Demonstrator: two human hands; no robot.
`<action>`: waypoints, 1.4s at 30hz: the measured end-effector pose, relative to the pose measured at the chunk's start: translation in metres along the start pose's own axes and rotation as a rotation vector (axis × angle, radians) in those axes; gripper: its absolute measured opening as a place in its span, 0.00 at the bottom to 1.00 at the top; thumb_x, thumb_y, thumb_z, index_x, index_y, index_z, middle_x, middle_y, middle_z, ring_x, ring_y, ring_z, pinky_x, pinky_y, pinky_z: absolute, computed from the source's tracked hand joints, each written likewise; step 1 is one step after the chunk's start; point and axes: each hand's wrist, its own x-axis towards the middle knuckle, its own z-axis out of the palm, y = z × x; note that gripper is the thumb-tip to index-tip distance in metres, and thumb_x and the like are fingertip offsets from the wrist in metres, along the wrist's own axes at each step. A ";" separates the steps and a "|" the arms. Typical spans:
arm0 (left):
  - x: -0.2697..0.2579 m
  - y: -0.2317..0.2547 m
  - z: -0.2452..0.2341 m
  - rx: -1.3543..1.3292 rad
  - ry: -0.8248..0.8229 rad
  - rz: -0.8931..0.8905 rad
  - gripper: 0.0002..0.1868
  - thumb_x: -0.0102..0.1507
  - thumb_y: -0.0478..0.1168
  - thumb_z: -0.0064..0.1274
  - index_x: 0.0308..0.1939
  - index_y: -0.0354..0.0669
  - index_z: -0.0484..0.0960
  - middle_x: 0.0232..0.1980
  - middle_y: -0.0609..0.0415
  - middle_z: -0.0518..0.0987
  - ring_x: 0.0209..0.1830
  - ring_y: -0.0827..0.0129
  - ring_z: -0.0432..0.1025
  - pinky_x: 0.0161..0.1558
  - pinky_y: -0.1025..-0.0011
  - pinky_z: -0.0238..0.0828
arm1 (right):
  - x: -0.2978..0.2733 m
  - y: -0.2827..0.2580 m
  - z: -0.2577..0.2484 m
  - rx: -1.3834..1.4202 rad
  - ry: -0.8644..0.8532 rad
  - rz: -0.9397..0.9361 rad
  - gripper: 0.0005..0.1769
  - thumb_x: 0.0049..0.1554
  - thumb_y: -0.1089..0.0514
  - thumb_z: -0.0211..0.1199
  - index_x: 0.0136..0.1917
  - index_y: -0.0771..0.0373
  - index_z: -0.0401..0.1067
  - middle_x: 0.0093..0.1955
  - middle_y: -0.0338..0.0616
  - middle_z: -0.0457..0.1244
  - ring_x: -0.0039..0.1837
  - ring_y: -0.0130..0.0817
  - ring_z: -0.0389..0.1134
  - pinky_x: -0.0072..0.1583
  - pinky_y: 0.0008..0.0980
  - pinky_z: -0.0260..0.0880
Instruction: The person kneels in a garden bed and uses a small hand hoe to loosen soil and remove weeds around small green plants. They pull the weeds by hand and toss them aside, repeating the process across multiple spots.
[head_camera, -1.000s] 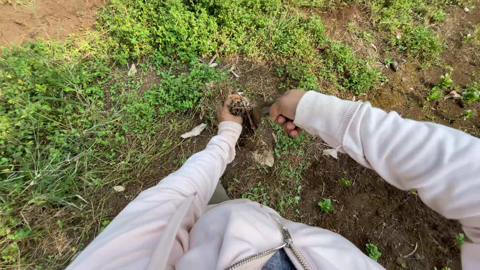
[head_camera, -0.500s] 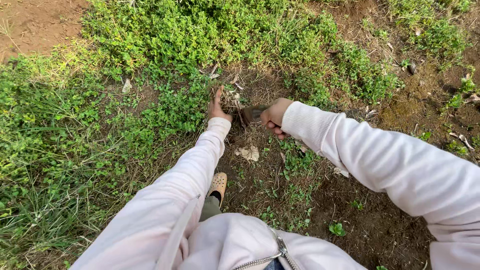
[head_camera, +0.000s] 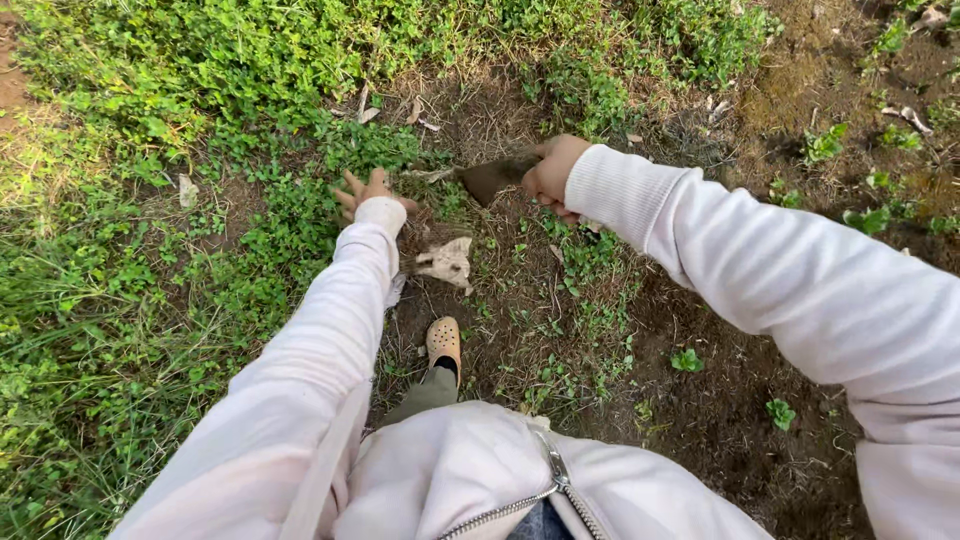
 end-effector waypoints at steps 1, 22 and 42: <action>-0.004 0.009 0.005 0.029 -0.037 0.013 0.56 0.49 0.54 0.74 0.77 0.73 0.57 0.86 0.51 0.31 0.84 0.41 0.26 0.79 0.40 0.31 | -0.005 0.006 -0.001 0.002 0.007 0.011 0.27 0.58 0.65 0.60 0.70 0.56 0.68 0.28 0.43 0.58 0.25 0.30 0.56 0.28 0.36 0.61; -0.201 0.143 0.135 0.495 -0.295 0.732 0.67 0.47 0.53 0.76 0.81 0.75 0.46 0.86 0.50 0.32 0.84 0.39 0.26 0.76 0.33 0.37 | -0.219 0.204 -0.044 0.221 0.140 0.207 0.26 0.54 0.67 0.61 0.66 0.58 0.75 0.26 0.40 0.60 0.23 0.28 0.57 0.26 0.34 0.62; -0.457 0.156 0.348 0.697 -0.428 1.208 0.67 0.45 0.55 0.77 0.81 0.71 0.48 0.85 0.43 0.38 0.82 0.33 0.31 0.77 0.41 0.42 | -0.423 0.450 0.003 0.353 0.348 0.463 0.30 0.54 0.64 0.63 0.70 0.51 0.68 0.30 0.40 0.63 0.27 0.28 0.60 0.31 0.33 0.67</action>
